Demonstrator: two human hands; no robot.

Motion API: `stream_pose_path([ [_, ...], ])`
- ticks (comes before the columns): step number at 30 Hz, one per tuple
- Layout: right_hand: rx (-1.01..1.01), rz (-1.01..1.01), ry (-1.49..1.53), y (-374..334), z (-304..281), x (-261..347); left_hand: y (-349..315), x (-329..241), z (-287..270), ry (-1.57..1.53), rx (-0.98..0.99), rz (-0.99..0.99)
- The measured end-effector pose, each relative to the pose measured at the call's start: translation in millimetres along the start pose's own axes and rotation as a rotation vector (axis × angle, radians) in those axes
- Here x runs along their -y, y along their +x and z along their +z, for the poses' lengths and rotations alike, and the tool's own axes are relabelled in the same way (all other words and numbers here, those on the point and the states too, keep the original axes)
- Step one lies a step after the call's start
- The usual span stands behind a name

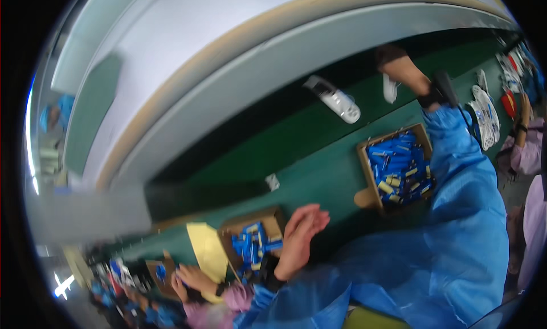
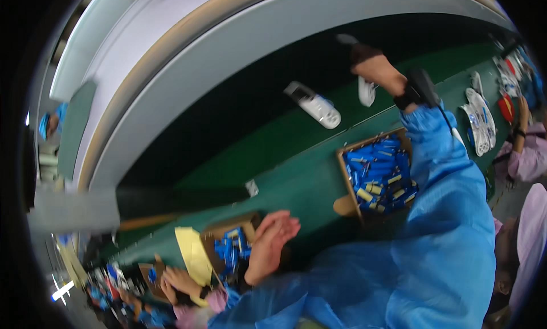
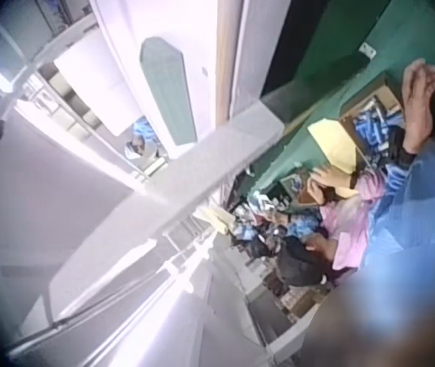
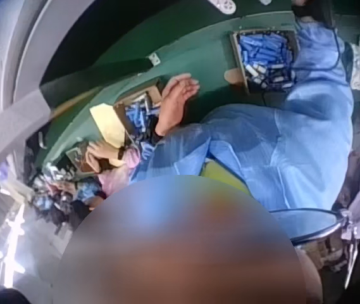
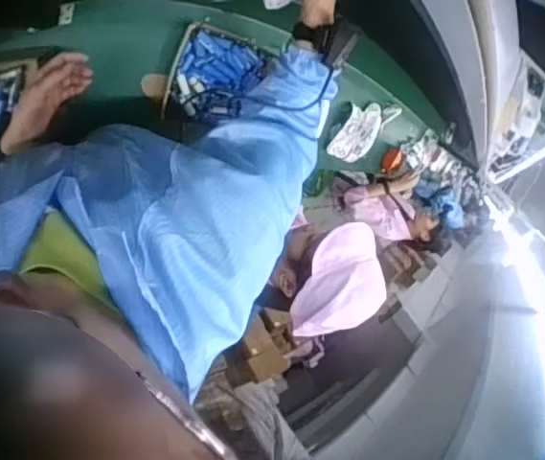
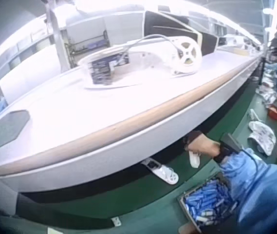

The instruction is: Assembling small electronic components into a white plastic housing on an industrial production line.

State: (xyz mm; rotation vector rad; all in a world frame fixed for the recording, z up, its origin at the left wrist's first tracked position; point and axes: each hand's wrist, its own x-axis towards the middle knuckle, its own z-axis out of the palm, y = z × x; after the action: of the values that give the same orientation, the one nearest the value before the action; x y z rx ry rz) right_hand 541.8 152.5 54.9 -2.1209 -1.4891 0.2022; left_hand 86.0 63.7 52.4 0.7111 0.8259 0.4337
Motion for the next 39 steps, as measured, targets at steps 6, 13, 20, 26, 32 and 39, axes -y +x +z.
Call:
stream_pose_path([
  [6, 0.484, -0.295, 0.420, -154.7, 23.7, 233.0, -25.6, 3.2, 11.7, -0.168, 0.093, 0.138],
  [13, 0.307, -0.230, 0.813, -260.2, 27.3, 294.7, -71.6, 2.8, -5.8, -0.367, 0.109, 0.214],
  [20, -0.132, 0.009, 1.069, -290.4, 17.7, 274.1, -99.3, -9.7, 15.3, -0.410, 0.119, 0.407],
  [26, -0.011, -0.008, 1.069, -305.3, 27.4, 279.9, -108.4, -6.6, 21.5, -0.400, 0.146, 0.452],
  [32, 0.093, 0.040, 1.210, -309.8, 21.1, 286.1, -115.8, 0.8, 25.7, -0.304, 0.191, 0.461],
  [39, -0.107, -0.357, 0.747, -315.4, 10.7, 296.4, -119.4, 0.7, 31.5, -0.358, 0.059, 0.494],
])
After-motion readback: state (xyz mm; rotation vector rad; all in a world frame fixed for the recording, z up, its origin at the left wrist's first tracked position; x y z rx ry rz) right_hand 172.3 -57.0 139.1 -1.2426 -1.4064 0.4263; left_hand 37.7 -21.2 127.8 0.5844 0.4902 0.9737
